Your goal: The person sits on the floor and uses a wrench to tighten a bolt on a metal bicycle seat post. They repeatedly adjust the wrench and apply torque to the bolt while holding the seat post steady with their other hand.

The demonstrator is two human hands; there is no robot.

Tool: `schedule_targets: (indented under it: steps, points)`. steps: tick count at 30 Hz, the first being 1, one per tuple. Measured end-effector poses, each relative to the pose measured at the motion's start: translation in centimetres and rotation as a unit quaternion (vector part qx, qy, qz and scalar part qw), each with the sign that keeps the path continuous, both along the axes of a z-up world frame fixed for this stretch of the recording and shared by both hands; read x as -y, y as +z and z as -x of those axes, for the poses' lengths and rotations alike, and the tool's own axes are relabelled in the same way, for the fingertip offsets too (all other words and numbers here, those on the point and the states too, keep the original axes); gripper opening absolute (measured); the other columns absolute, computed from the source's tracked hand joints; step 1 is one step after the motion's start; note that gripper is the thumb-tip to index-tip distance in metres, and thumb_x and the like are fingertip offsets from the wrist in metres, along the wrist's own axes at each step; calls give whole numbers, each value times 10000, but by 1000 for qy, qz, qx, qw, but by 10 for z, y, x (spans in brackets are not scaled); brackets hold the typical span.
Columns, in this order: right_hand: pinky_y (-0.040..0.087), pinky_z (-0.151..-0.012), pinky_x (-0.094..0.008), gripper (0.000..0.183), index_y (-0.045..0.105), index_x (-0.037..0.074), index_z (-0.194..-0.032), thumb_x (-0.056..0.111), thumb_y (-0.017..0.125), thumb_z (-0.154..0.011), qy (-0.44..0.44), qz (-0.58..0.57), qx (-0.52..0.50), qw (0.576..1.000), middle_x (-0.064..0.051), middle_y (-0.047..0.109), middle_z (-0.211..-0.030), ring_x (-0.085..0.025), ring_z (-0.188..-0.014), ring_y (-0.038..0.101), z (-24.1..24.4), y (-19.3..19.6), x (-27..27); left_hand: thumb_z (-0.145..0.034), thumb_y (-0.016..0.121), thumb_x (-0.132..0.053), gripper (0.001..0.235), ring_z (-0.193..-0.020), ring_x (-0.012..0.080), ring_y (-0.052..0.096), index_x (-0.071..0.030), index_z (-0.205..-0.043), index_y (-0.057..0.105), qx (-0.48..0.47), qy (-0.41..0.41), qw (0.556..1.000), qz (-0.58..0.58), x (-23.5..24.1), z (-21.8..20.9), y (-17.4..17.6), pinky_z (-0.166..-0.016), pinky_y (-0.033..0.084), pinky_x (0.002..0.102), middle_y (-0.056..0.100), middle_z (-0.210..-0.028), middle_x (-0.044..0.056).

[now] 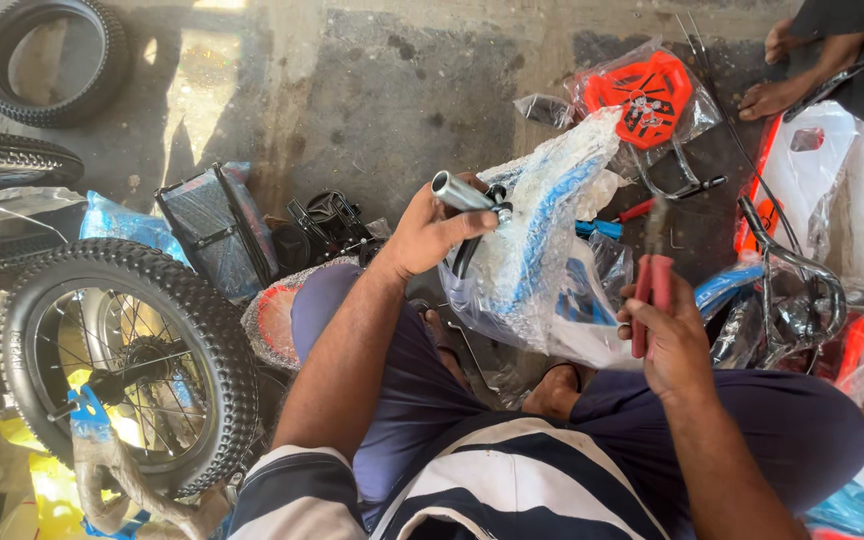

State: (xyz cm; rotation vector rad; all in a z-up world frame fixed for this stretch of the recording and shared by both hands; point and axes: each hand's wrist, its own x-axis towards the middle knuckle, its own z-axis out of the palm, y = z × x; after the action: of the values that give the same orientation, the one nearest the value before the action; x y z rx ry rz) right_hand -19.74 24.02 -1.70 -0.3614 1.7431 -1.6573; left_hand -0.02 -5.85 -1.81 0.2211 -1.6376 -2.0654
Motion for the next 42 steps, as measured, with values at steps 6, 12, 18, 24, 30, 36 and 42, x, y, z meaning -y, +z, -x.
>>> schedule_targets:
  steps: [6,12,18,24,30,36,42]
  points:
    - [507,-895,-382,748,497,59,-1499,229,793,-833,167,-304,-205,915,-181,671,-1201,-265,-1031,647,90,-110,9,-1017,645,-452,440,-817,70,589,-18,-989,714,88,57,994,44,-3,4,2,-725,516,280,669,-860,-14]
    - [475,-1062,-420,602,610,36,-1405,421,729,-958,247,-436,-251,828,-217,654,-1374,-321,-1263,616,90,-188,19,-979,574,-564,583,-818,88,640,-1,-1024,719,120,16,992,20,-11,3,12,-750,550,289,708,-879,12]
    - [512,-1041,-380,496,673,57,-1320,400,588,-972,73,24,-85,993,-122,727,-1276,-227,-1195,672,87,-131,43,-1025,504,-595,670,-780,135,638,28,-997,751,193,-33,980,40,-33,23,16,-726,560,309,706,-835,59]
    - [502,-1045,-385,514,637,47,-1335,423,581,-989,153,201,100,963,-130,701,-1269,-232,-1190,654,-28,5,58,-1005,522,-551,686,-1089,136,649,11,-1392,597,54,-149,978,-132,-58,38,28,-981,522,297,710,-1190,72]
    - [493,-1049,-390,536,602,37,-1350,446,574,-1005,128,271,89,950,-138,675,-1261,-236,-1186,636,-37,24,76,-1057,599,-366,662,-1372,188,500,51,-1543,431,-27,-175,983,-52,-61,26,21,-1192,378,358,576,-1451,144]
    - [484,-1052,-395,560,566,27,-1365,470,567,-1022,153,273,65,948,-145,649,-1253,-241,-1181,618,-50,36,76,-1072,553,-312,636,-1497,247,456,21,-1590,392,-31,-179,983,17,-52,21,43,-1264,328,385,504,-1590,182]
    - [474,-1056,-400,586,530,18,-1381,493,560,-1039,121,305,55,943,-153,623,-1245,-245,-1176,599,-45,37,80,-1089,539,-344,648,-1550,276,425,8,-1607,374,-63,-166,983,37,-52,20,49,-1293,314,398,470,-1639,196]
